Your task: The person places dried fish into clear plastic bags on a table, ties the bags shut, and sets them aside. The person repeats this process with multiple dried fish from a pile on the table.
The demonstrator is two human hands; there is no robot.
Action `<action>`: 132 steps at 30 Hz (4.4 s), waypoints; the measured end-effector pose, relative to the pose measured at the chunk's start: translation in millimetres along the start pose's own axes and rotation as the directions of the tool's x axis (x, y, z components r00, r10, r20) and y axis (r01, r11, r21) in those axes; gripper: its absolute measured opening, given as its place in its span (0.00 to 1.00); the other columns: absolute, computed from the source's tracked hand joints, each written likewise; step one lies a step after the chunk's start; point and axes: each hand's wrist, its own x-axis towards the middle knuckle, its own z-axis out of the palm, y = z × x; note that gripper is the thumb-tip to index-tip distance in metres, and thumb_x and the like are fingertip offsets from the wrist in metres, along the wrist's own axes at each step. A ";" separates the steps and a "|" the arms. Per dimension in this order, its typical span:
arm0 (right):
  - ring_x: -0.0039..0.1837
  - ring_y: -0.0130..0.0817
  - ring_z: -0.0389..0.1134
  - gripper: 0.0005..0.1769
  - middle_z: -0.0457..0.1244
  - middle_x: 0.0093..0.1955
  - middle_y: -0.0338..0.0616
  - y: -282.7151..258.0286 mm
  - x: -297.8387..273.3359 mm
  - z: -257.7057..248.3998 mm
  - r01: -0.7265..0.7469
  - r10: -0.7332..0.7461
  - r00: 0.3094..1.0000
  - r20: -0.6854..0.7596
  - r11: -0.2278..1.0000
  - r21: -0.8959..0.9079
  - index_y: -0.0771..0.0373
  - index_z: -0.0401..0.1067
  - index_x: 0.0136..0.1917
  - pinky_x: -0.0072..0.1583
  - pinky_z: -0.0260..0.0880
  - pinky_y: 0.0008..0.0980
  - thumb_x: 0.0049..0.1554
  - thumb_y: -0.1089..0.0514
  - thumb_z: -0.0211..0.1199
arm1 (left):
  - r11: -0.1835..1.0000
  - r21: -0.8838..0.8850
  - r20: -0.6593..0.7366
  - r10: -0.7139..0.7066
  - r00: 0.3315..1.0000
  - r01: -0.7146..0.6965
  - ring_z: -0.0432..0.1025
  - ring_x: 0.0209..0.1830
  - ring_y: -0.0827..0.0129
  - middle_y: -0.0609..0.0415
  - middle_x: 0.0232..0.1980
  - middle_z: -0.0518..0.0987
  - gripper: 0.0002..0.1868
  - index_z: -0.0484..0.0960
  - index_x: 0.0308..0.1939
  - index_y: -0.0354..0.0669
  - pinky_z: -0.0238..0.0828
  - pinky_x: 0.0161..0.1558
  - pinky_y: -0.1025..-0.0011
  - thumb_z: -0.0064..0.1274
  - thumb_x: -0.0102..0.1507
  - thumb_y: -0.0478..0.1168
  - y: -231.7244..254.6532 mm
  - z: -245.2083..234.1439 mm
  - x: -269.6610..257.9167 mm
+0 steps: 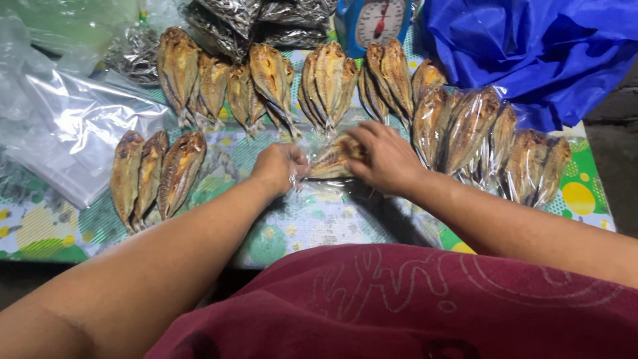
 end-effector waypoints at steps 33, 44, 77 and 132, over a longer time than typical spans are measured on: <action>0.85 0.45 0.33 0.53 0.38 0.85 0.51 27.9 -12.2 52.6 0.022 -0.019 1.000 0.024 0.986 -0.165 0.62 0.35 0.83 0.78 0.29 0.57 0.60 0.25 0.40 | 0.572 0.047 -0.774 -0.497 0.392 0.819 0.68 0.64 0.47 0.37 0.64 0.73 0.43 0.74 0.62 0.34 0.63 0.62 0.51 0.72 0.53 0.57 11.6 -178.2 -143.8; 0.74 0.50 0.55 0.35 0.54 0.75 0.56 -51.4 22.4 10.7 0.329 -0.315 0.939 -0.138 0.940 0.096 0.54 0.53 0.80 0.74 0.54 0.52 0.63 0.43 0.53 | 0.800 -0.079 -0.710 -0.463 0.530 0.594 0.79 0.46 0.53 0.38 0.48 0.86 0.21 0.84 0.49 0.27 0.74 0.48 0.57 0.69 0.59 0.42 -12.0 -172.0 -140.3; 0.69 0.47 0.67 0.34 0.66 0.67 0.51 -20.2 41.1 17.9 0.043 -0.076 0.974 0.211 0.987 0.157 0.59 0.71 0.68 0.70 0.64 0.39 0.47 0.67 0.63 | 0.747 -0.437 0.284 -0.414 0.865 0.501 0.69 0.24 0.79 0.59 0.35 0.79 0.26 0.76 0.68 0.42 0.66 0.23 0.82 0.53 0.66 0.42 48.2 -189.7 -127.1; 0.51 0.38 0.74 0.42 0.71 0.55 0.53 -63.7 29.4 -34.3 -0.032 -0.158 0.941 0.299 0.840 0.542 0.62 0.64 0.73 0.52 0.74 0.33 0.45 0.63 0.68 | 0.943 -0.215 0.268 -0.195 0.943 0.256 0.76 0.32 0.58 0.41 0.41 0.82 0.15 0.82 0.48 0.36 0.68 0.29 0.63 0.54 0.58 0.27 101.5 16.5 -33.2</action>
